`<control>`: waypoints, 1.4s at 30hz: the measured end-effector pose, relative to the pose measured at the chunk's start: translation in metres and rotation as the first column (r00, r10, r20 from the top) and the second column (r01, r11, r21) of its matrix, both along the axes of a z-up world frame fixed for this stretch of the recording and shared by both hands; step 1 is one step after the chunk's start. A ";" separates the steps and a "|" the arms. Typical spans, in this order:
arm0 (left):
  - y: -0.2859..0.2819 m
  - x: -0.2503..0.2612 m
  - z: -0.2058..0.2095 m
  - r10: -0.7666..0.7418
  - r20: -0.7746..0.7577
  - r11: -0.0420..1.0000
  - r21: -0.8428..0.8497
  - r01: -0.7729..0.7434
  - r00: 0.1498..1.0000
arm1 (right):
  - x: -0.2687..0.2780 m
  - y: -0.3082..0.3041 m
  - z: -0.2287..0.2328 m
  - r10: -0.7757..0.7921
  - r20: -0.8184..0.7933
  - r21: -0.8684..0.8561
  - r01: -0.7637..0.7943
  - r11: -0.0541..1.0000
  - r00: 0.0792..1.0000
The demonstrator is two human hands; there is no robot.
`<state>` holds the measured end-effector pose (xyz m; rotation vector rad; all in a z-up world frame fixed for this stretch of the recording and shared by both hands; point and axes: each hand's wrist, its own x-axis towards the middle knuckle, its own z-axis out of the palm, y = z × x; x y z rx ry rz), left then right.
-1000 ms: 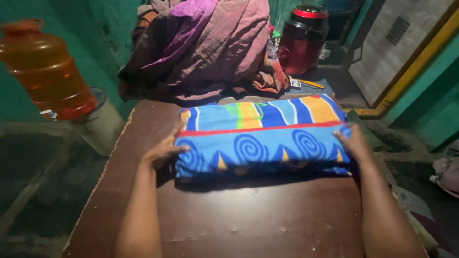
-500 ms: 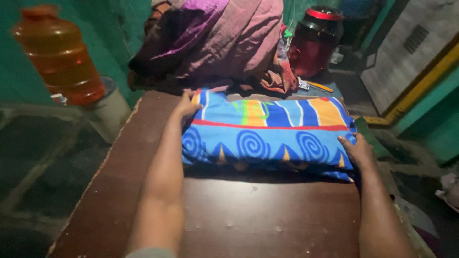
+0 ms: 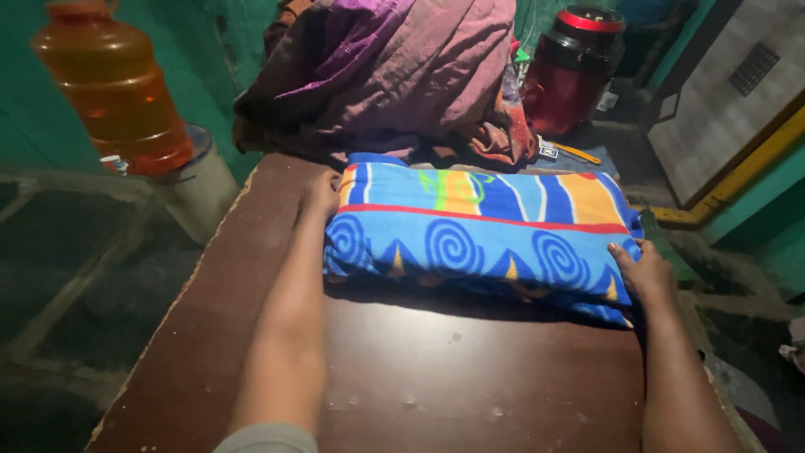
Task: The person folds a patterned blue blanket by hand and then unfolds and arranges a large purple and yellow quilt.
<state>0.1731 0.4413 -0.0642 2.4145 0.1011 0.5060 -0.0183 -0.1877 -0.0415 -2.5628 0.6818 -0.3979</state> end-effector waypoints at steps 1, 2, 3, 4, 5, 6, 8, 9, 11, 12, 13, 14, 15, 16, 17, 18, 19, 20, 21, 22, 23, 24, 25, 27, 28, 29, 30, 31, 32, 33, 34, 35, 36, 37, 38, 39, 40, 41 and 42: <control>-0.004 -0.007 0.017 0.002 0.084 0.998 0.067 -0.007 0.996 | 0.000 0.000 0.000 0.002 -0.006 -0.002 -0.002 1.000 1.000; -0.012 -0.014 0.035 0.002 0.169 0.991 0.131 -0.024 0.986 | 0.001 0.000 0.002 -0.008 -0.017 0.014 0.008 1.000 1.000; -0.024 -0.019 0.052 -0.004 0.253 0.980 0.193 -0.046 0.968 | 0.001 -0.001 0.002 -0.017 -0.029 0.030 0.018 0.999 0.999; -0.040 -0.025 0.066 -0.056 0.322 0.976 0.218 -0.016 0.945 | 0.002 0.000 0.002 -0.024 -0.043 0.044 0.026 0.999 0.999; -0.061 -0.029 0.077 -0.110 0.388 0.969 0.246 0.012 0.915 | 0.003 0.000 0.001 -0.024 -0.042 0.029 0.025 0.999 0.999; -0.086 -0.033 0.086 -0.193 0.443 0.966 0.244 0.090 0.876 | 0.002 0.000 0.000 -0.025 -0.042 0.015 0.026 1.000 0.999; -0.136 -0.055 0.086 -0.372 0.503 0.928 0.226 0.297 0.780 | 0.001 -0.001 -0.003 -0.022 -0.034 0.004 0.022 1.000 0.999; -0.157 -0.073 0.079 -0.422 0.370 0.903 0.098 0.417 0.827 | 0.002 -0.001 -0.003 -0.016 -0.024 0.008 0.016 1.000 1.000; -0.187 -0.102 0.064 -0.419 -0.195 0.832 0.308 0.461 0.887 | 0.001 -0.003 -0.005 -0.022 -0.018 0.009 0.022 1.000 1.000; -0.186 -0.108 0.056 -0.407 -0.149 0.838 0.332 0.434 0.901 | 0.002 -0.003 -0.006 -0.030 -0.025 0.005 0.031 1.000 0.999; -0.182 -0.110 0.048 -0.395 -0.102 0.844 0.353 0.405 0.913 | 0.003 -0.005 -0.008 -0.039 -0.031 0.000 0.039 0.999 0.999; -0.176 -0.107 0.043 -0.381 -0.054 0.849 0.375 0.372 0.923 | 0.005 -0.007 -0.008 -0.027 -0.016 0.003 0.027 1.000 1.000; -0.164 -0.099 0.040 -0.310 -0.095 0.859 0.398 0.321 0.946 | 0.007 -0.009 -0.010 -0.015 -0.001 0.007 0.015 1.000 1.000; -0.148 -0.093 0.038 -0.233 -0.140 0.866 0.420 0.271 0.962 | 0.007 -0.012 -0.013 -0.002 0.007 0.010 0.002 1.000 1.000; -0.129 -0.088 0.039 -0.193 -0.151 0.879 0.413 0.239 0.970 | 0.008 -0.014 -0.016 0.005 0.016 0.015 -0.005 1.000 1.000; -0.110 -0.083 0.043 -0.154 -0.159 0.889 0.408 0.207 0.975 | 0.009 -0.014 -0.018 0.011 0.030 0.022 -0.011 1.000 0.999; -0.096 -0.082 0.046 -0.095 -0.208 0.895 0.411 0.175 0.974 | 0.010 -0.014 -0.019 0.016 0.043 0.029 -0.017 0.999 0.999; -0.082 -0.082 0.048 -0.033 -0.255 0.898 0.417 0.141 0.966 | 0.010 -0.013 -0.019 0.005 0.033 0.040 -0.006 0.999 0.999; -0.069 -0.080 0.049 -0.011 -0.266 0.930 0.350 0.107 0.964 | 0.011 -0.012 -0.017 -0.007 0.022 0.051 0.006 0.999 1.000; -0.057 -0.077 0.047 0.010 -0.281 0.957 0.281 0.072 0.960 | 0.009 -0.012 -0.015 -0.018 0.009 0.061 0.018 0.998 1.000; -0.044 -0.075 0.041 0.030 -0.296 0.977 0.211 0.035 0.955 | 0.008 -0.011 -0.014 -0.034 -0.009 0.072 0.034 0.997 0.999; -0.032 -0.072 0.032 0.017 -0.249 0.977 0.211 0.037 0.968 | 0.009 -0.011 -0.013 -0.049 -0.023 0.083 0.051 0.995 0.999; -0.021 -0.069 0.020 0.005 -0.202 0.977 0.211 0.038 0.979 | 0.010 -0.011 -0.014 -0.065 -0.038 0.094 0.068 0.993 0.997; 0.002 -0.066 -0.005 -0.045 -0.093 0.993 0.103 0.054 0.995 | 0.012 -0.014 -0.018 -0.025 0.014 0.068 0.024 0.997 1.000; 0.014 -0.066 -0.019 -0.076 -0.026 0.997 -0.004 0.076 0.997 | 0.014 -0.017 -0.020 -0.003 0.039 0.054 0.001 0.999 0.999; 0.022 -0.063 -0.030 -0.099 0.044 0.989 -0.109 0.104 0.994 | 0.015 -0.021 -0.021 0.002 0.050 0.063 -0.005 0.998 0.999; 0.029 -0.060 -0.040 -0.091 0.103 0.967 -0.230 0.113 0.990 | 0.015 -0.022 -0.023 0.006 0.059 0.074 -0.010 0.997 0.998; 0.034 -0.057 -0.048 -0.076 0.161 0.929 -0.346 0.128 0.984 | 0.015 -0.020 -0.025 0.010 0.068 0.085 -0.016 0.996 0.998; 0.037 -0.054 -0.055 -0.056 0.215 0.877 -0.455 0.151 0.975 | 0.014 -0.017 -0.025 -0.006 0.042 0.088 0.002 0.996 0.999; 0.036 -0.049 -0.059 -0.099 0.206 0.791 -0.577 0.203 0.973 | 0.014 -0.015 -0.022 -0.022 0.015 0.090 0.021 0.996 1.000; 0.031 -0.043 -0.060 -0.143 0.207 0.684 -0.687 0.248 0.968 | 0.013 -0.013 -0.018 -0.039 -0.008 0.090 0.039 0.995 0.999; 0.028 -0.041 -0.059 -0.186 0.214 0.558 -0.780 0.283 0.959 | 0.010 -0.010 -0.014 -0.041 -0.016 0.074 0.042 0.996 0.999; 0.026 -0.041 -0.059 -0.182 0.198 0.682 -0.680 0.268 0.963 | 0.008 -0.007 -0.010 -0.044 -0.022 0.058 0.045 0.997 0.999; 0.023 -0.043 -0.058 -0.175 0.182 0.789 -0.563 0.249 0.968 | 0.007 -0.003 -0.007 -0.047 -0.029 0.043 0.048 0.998 0.998; 0.023 -0.043 -0.057 -0.167 0.165 0.875 -0.429 0.223 0.972 | 0.004 -0.001 -0.003 -0.046 -0.050 0.025 0.047 0.999 0.998; 0.024 -0.040 -0.055 -0.216 0.163 0.841 -0.470 0.268 0.963 | 0.001 0.000 0.002 -0.045 -0.071 0.007 0.045 0.999 0.996; 0.026 -0.034 -0.057 -0.262 0.161 0.802 -0.512 0.308 0.952 | 0.000 0.002 0.005 -0.042 -0.094 -0.012 0.041 0.999 0.995; 0.028 -0.028 -0.062 -0.307 0.162 0.759 -0.552 0.344 0.938 | -0.001 0.006 0.006 -0.070 -0.075 -0.080 0.064 0.995 0.995; 0.032 -0.020 -0.068 -0.372 0.194 0.715 -0.563 0.414 0.908 | -0.001 0.011 0.009 -0.098 -0.050 -0.149 0.090 0.985 0.994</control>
